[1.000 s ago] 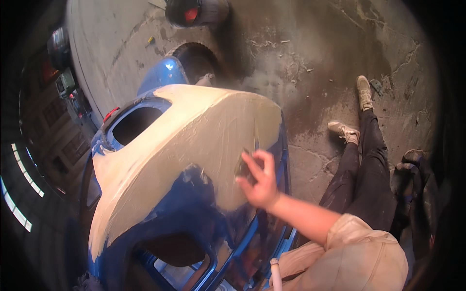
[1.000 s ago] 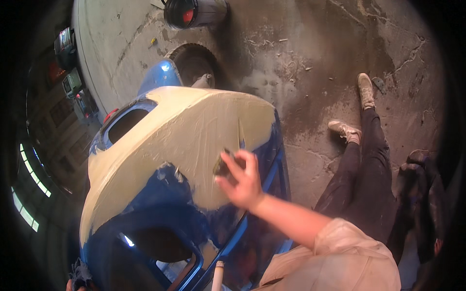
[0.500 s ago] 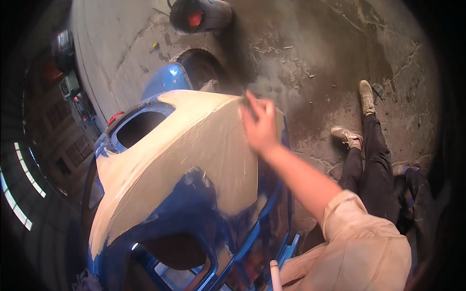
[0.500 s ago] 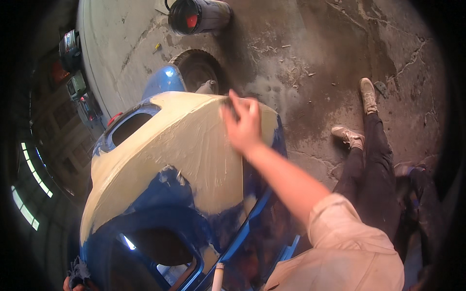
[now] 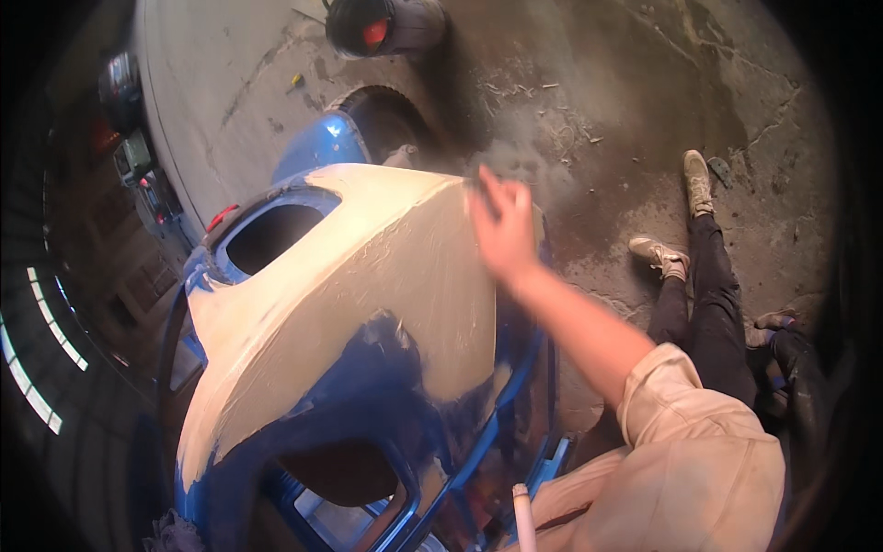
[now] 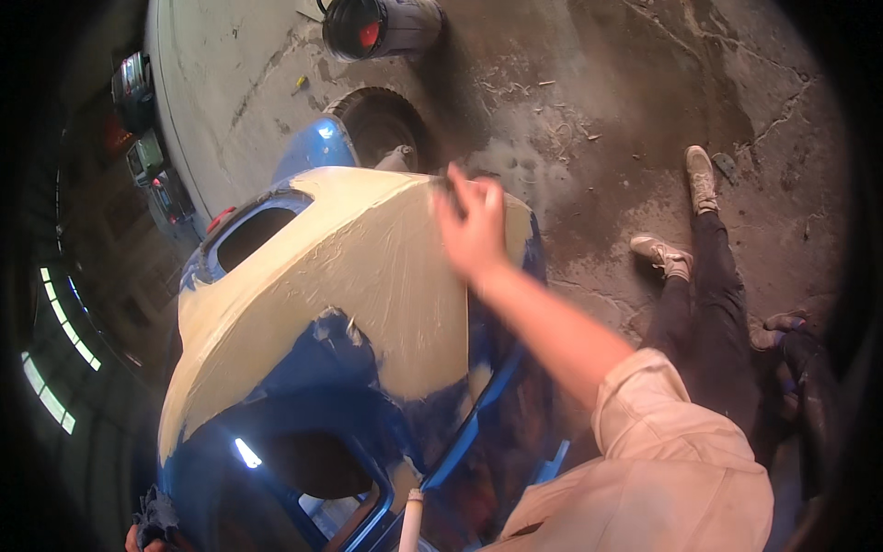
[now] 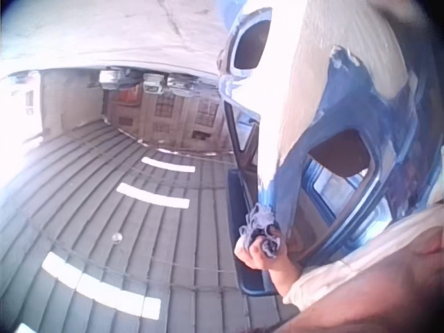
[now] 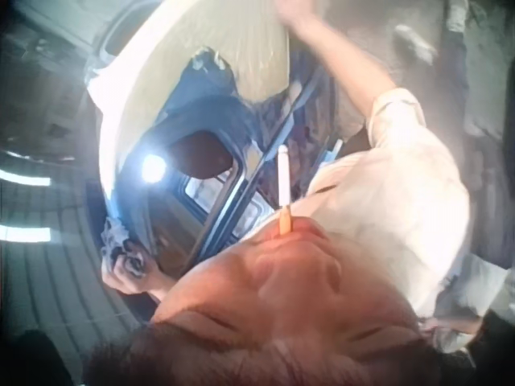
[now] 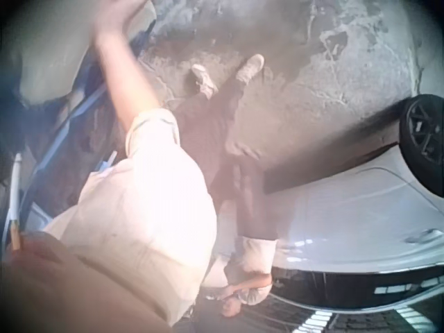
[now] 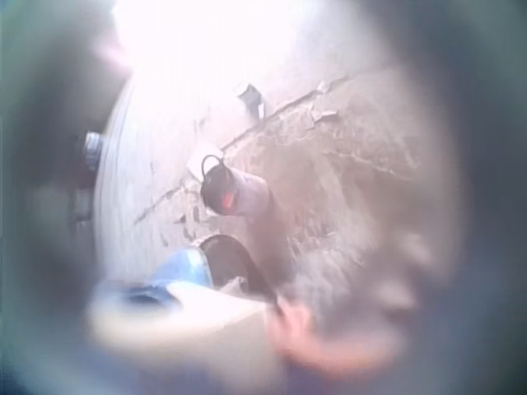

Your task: The person sands a blue vehicle body part with a sanding block and a cloth, repeatedly dipping the cloth into a bucket of water. The person works on the curved surface, smoothing the filler and wiping away dust.

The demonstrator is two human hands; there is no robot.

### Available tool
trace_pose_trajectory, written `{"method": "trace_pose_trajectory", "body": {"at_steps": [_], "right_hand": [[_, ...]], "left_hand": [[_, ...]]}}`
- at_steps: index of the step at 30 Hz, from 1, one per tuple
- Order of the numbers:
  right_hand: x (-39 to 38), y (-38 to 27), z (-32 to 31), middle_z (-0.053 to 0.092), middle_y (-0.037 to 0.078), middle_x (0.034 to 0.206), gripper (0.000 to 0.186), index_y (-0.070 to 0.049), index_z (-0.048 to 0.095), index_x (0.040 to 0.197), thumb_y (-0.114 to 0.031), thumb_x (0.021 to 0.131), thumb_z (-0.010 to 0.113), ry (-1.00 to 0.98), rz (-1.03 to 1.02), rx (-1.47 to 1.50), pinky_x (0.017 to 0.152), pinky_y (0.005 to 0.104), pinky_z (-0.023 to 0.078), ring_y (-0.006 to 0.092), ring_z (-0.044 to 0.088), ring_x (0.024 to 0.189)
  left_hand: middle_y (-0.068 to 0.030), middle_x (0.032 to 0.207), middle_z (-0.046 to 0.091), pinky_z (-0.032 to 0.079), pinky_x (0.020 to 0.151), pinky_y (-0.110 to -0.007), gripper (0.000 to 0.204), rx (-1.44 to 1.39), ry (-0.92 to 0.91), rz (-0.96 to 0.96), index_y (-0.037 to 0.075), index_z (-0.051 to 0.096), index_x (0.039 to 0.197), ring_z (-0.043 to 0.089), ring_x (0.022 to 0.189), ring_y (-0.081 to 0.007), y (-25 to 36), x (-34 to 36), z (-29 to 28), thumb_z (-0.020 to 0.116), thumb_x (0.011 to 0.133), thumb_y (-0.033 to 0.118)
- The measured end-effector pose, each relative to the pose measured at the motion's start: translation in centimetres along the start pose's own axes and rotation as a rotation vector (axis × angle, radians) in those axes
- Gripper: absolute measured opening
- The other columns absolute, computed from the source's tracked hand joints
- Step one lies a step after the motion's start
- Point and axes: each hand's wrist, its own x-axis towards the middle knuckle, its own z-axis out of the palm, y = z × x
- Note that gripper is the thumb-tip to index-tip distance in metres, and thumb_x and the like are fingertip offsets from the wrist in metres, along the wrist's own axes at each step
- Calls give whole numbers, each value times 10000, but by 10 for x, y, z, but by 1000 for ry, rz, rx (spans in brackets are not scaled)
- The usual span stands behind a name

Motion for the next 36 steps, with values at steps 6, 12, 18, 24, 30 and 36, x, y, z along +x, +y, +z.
{"method": "trace_pose_trajectory", "body": {"at_steps": [6, 12, 18, 24, 30, 36], "right_hand": [[-99, -17, -23, 476, 203, 1331, 531, -103, 571, 1492, -255, 993, 674, -120, -132, -22, 1111, 449, 410, 348, 506, 1246], [-42, -8, -5, 472, 200, 1341, 530, -137, 568, 1500, -276, 1000, 677, -92, -15, -31, 1097, 437, 425, 351, 508, 1247], [-90, -18, -16, 465, 208, 1334, 543, -57, 593, 1464, -256, 971, 705, -126, -124, -6, 1105, 437, 413, 358, 510, 1245], [-66, -11, -14, 483, 194, 1288, 564, -74, 589, 1473, -279, 967, 730, -91, -127, -53, 1036, 427, 446, 329, 521, 1156], [-99, -1, -13, 508, 177, 1220, 575, -54, 617, 1442, -313, 946, 749, -47, -135, -20, 1021, 403, 444, 321, 531, 1139], [-35, 19, -12, 512, 154, 1226, 502, -89, 602, 1457, -274, 1001, 694, -5, -53, -108, 1005, 371, 456, 293, 543, 1135]], "left_hand": [[-205, 944, 677, 545, 752, -480, 283, -6, -20, -29, 44, 603, 772, 674, 862, -396, 2, 3, -8, 840, 858, 172], [-195, 944, 680, 547, 751, -474, 293, 8, -17, 0, 45, 602, 769, 678, 861, -390, 3, 3, -7, 846, 859, 179], [-191, 935, 679, 549, 738, -469, 303, 2, -17, 4, 43, 605, 771, 677, 842, -381, 3, 7, -6, 850, 864, 196], [-202, 937, 678, 546, 746, -472, 308, 21, 13, -27, 40, 614, 783, 670, 847, -386, 3, -1, -1, 852, 869, 215], [-198, 947, 684, 549, 744, -467, 293, 2, 5, -14, 49, 623, 789, 679, 859, -383, -1, -1, -2, 863, 853, 205], [-188, 941, 705, 560, 746, -458, 277, 9, 31, 54, 43, 634, 775, 688, 844, -360, -1, 4, -1, 879, 828, 162]]}}
